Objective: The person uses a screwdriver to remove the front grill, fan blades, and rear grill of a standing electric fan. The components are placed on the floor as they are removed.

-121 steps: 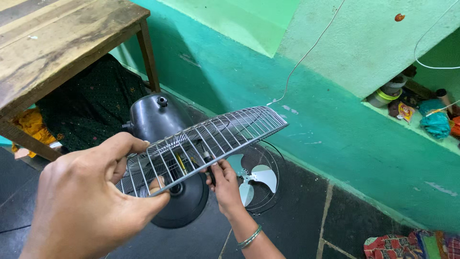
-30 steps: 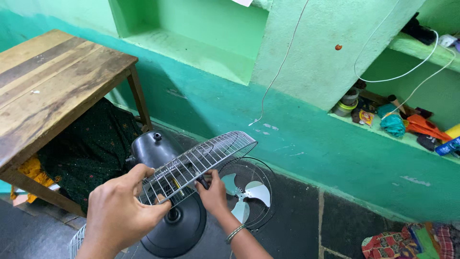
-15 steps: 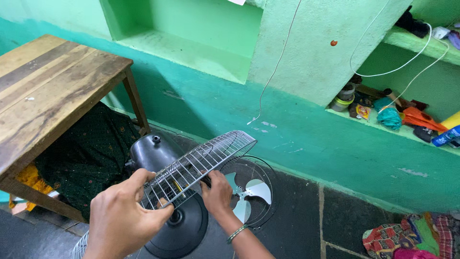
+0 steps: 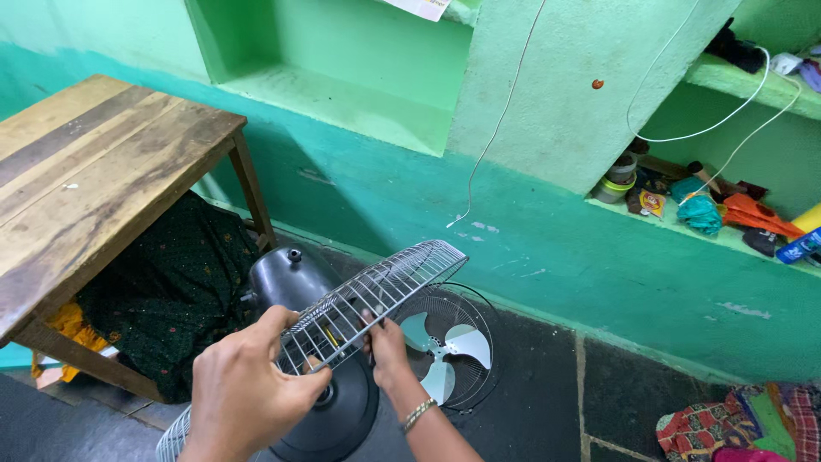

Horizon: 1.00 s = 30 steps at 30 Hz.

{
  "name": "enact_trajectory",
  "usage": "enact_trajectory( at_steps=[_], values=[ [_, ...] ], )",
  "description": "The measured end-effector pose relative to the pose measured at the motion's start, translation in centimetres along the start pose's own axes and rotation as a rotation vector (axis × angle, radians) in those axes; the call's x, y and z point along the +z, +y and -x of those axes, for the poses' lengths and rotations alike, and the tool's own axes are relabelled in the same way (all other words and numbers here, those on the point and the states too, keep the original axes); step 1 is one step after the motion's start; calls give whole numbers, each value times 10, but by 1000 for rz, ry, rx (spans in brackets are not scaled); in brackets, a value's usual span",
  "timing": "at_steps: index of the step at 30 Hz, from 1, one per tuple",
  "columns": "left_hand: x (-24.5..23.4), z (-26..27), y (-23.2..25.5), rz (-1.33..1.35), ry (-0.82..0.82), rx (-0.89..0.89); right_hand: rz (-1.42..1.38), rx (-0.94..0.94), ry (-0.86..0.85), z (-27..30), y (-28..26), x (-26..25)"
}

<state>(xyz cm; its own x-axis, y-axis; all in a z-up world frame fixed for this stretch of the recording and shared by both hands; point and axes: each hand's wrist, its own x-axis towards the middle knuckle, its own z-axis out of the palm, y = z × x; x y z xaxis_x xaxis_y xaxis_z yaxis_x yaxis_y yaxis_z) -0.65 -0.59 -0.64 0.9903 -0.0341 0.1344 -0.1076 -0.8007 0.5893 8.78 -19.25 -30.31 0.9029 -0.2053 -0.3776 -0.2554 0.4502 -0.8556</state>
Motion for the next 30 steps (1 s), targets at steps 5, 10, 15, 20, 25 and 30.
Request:
enact_trajectory(
  at_steps=[5,10,15,20,25,30],
  values=[
    [0,0,-2,26,23,43,-181,38,35,-11,2,17],
    [-1,0,-4,43,-4,13,-209,-11,55,-17,7,22],
    [0,-2,-4,52,51,76,-233,-33,32,-26,14,23],
    [0,-2,-4,33,16,10,-288,-26,15,-26,15,25],
    [1,-1,-2,52,27,39,-318,-30,-9,-25,20,25],
    [-1,-2,-3,37,14,26,-300,4,45,-35,28,24]
  ],
)
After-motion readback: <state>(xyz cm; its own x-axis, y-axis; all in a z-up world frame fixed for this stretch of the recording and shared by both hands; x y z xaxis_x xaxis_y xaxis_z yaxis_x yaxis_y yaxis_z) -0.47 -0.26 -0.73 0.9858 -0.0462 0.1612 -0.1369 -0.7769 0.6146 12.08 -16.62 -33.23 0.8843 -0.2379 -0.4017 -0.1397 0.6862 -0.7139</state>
